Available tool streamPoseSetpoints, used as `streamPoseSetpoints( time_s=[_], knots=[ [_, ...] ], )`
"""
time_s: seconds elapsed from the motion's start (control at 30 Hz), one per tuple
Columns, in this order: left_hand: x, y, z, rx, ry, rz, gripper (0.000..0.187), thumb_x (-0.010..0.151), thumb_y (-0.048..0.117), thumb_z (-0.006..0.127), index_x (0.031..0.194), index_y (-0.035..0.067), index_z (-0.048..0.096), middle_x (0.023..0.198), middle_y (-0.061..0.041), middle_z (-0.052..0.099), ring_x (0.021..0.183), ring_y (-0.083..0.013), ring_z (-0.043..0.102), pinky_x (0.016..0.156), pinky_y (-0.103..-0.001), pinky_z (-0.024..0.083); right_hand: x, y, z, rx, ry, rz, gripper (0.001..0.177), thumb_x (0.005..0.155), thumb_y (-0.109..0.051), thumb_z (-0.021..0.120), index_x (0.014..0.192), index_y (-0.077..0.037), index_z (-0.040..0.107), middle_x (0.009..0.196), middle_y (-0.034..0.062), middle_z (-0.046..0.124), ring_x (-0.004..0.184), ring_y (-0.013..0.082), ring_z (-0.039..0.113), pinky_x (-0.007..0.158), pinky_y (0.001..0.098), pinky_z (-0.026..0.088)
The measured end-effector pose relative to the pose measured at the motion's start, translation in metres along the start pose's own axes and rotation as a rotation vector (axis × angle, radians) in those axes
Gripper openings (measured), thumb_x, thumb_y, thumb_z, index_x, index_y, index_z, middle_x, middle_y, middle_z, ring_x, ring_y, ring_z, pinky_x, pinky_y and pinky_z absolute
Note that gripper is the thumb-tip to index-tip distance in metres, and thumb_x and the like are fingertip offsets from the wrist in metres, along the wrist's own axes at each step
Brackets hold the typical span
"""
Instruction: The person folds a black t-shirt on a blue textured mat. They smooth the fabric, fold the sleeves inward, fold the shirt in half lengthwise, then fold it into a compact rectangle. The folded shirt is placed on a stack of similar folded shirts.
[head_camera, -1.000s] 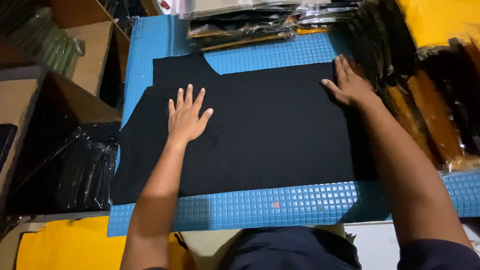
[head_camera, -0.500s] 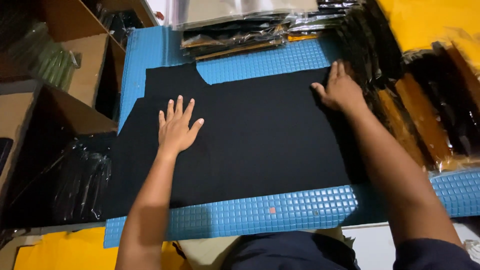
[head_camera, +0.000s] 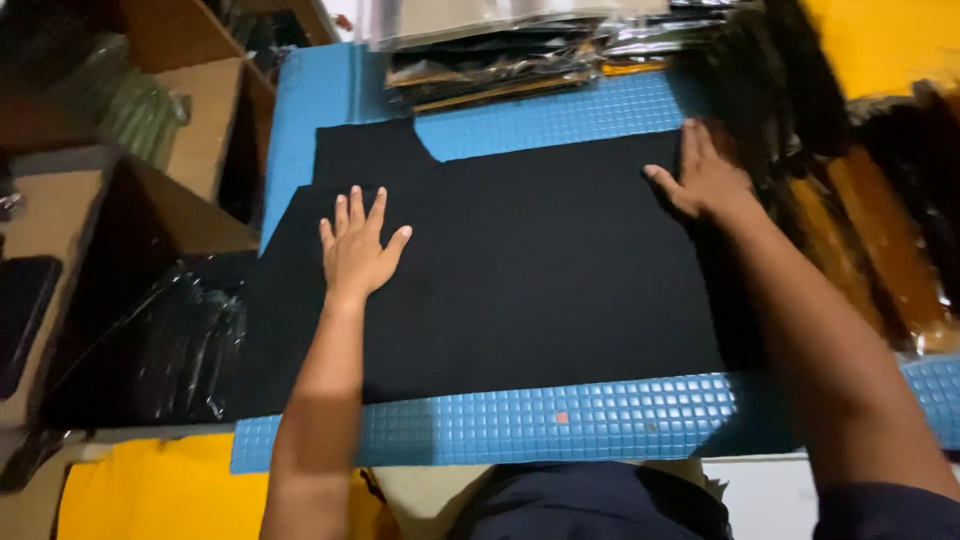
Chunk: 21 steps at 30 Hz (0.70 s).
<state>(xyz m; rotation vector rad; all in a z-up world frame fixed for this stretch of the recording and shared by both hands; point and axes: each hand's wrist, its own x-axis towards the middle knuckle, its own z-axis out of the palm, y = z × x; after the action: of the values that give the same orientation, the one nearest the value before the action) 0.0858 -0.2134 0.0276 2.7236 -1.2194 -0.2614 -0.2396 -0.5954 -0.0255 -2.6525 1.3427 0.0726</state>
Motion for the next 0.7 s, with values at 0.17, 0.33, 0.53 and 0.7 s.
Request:
streamPoseSetpoints(
  time_s=[0.17, 0.33, 0.53, 0.7],
  knots=[
    [0.003, -0.004, 0.011, -0.012, 0.063, -0.01, 0.073, 0.105, 0.056, 0.045, 0.165, 0.018, 0.031, 0.171, -0.021, 0.02, 0.159, -0.0377, 0.013, 0.124, -0.065, 0.009, -0.018, -0.043, 0.008, -0.167, 0.331, -0.167, 0.093, 0.103, -0.06, 0.044, 0.162, 0.01, 0.029, 0.162, 0.0334, 0.034, 0.141, 0.0573, 0.04, 0.107, 0.0665, 0.041],
    [-0.007, -0.004, 0.012, -0.01, 0.061, -0.009, 0.075, 0.105, 0.056, 0.044, 0.165, 0.015, 0.028, 0.171, -0.024, 0.017, 0.159, -0.0415, 0.011, 0.123, -0.068, 0.008, -0.013, -0.078, 0.029, -0.105, 0.03, -0.292, 0.1, 0.099, -0.08, 0.019, 0.168, -0.008, 0.009, 0.174, 0.0169, 0.007, 0.159, 0.0411, 0.002, 0.127, 0.0625, 0.007],
    [-0.014, -0.006, 0.014, -0.065, -0.044, -0.024, 0.079, 0.101, 0.063, 0.028, 0.166, 0.02, 0.01, 0.173, -0.013, 0.001, 0.158, -0.0377, -0.005, 0.121, -0.066, 0.0, -0.041, -0.09, 0.0, 0.008, 0.011, -0.261, 0.102, 0.093, -0.075, 0.025, 0.165, -0.004, 0.009, 0.173, 0.0171, 0.007, 0.158, 0.0397, 0.002, 0.123, 0.0599, 0.006],
    [-0.028, -0.002, 0.011, -0.085, -0.171, -0.032, 0.084, 0.1, 0.064, 0.028, 0.166, 0.021, 0.001, 0.173, -0.011, -0.01, 0.158, -0.0361, -0.014, 0.123, -0.063, -0.006, -0.058, -0.091, -0.014, 0.017, -0.059, -0.173, 0.103, 0.092, -0.073, 0.024, 0.164, -0.004, 0.001, 0.173, 0.0164, -0.002, 0.159, 0.0355, -0.006, 0.124, 0.058, 0.0]
  ],
)
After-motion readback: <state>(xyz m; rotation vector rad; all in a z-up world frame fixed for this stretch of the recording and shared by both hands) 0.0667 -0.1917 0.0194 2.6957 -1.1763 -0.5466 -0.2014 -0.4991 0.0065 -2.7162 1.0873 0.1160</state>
